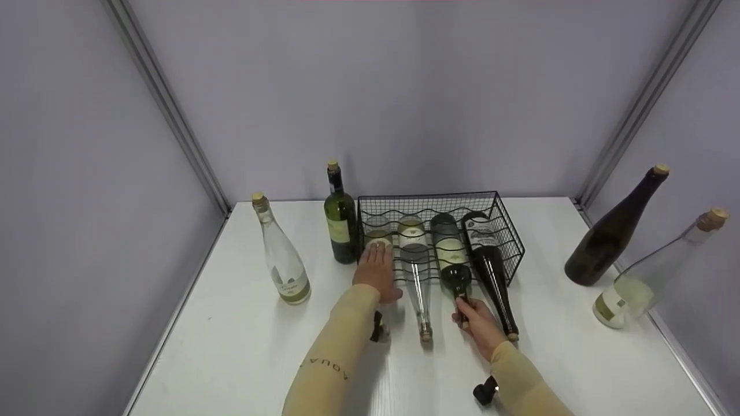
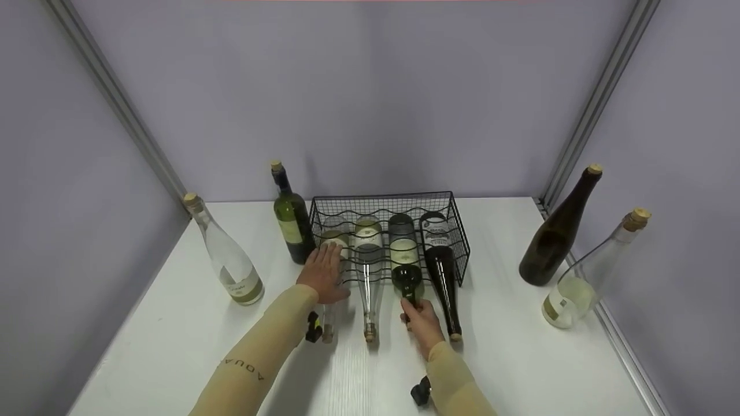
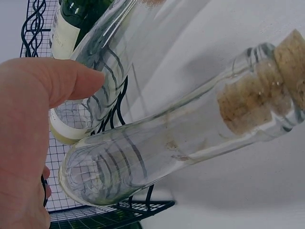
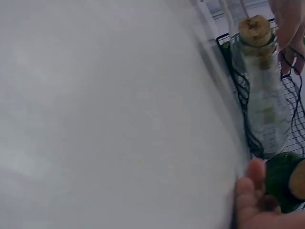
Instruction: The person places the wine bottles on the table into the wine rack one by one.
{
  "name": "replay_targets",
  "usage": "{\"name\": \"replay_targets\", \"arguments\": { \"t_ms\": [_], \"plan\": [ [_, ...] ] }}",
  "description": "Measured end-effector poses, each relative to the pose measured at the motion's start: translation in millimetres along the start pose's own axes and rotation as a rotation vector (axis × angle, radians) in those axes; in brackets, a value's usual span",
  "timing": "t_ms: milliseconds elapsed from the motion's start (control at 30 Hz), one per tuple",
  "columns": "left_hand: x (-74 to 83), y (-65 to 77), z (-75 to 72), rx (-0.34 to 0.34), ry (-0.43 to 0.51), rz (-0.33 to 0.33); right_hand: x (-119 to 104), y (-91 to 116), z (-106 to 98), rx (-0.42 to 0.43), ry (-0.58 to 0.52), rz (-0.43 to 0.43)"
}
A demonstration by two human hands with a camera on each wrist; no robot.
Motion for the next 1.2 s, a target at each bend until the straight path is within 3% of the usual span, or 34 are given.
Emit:
{"name": "replay_targets", "arguments": {
  "t_ms": [100, 167, 267, 367, 533, 667, 833, 1000, 1200],
  "plan": [
    [1.0, 0.5, 1.6, 0.008, -0.003, -0.003, -20, 21, -2, 0.038, 0.280, -0.025],
    [1.5, -0.5, 1.7, 0.009, -0.010, -0.005, -39, 35, -5, 0.067, 0.453, -0.084],
    [1.8, -2.0, -0.5, 0.018, -0.022, -0.006, -76, 49, -14, 0.116, 0.622, -0.212],
    [1.8, -2.7, -2.2, 0.032, -0.014, -0.007, -117, 50, -28, 0.187, 0.739, -0.341],
    [1.0, -2.9, 1.4, 0.042, -0.007, -0.014, -161, 27, -61, 0.311, 0.933, -0.437],
    [1.6, -1.0, 2.5, 0.044, 0.008, -0.012, -170, 0, -85, 0.335, 1.038, -0.411],
    [0.7, -2.8, 4.0, 0.039, -0.006, -0.007, -168, -32, -102, 0.296, 1.104, -0.294],
    [0.9, -3.9, 6.0, 0.038, -0.013, -0.004, -162, -56, -103, 0.189, 1.134, -0.156],
    [1.0, -2.9, 5.9, 0.054, -0.020, -0.014, -155, -69, -101, 0.107, 1.179, -0.094]
  ]
}}
Point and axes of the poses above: each hand's wrist, its own y-axis away from the middle knuckle, its own z-axis out of the palm, x = y × z, the point moved 4 cm from there along -y, towards the middle knuckle, and after that the axes turned 10 degrees about -x, right-handed, at the moved point
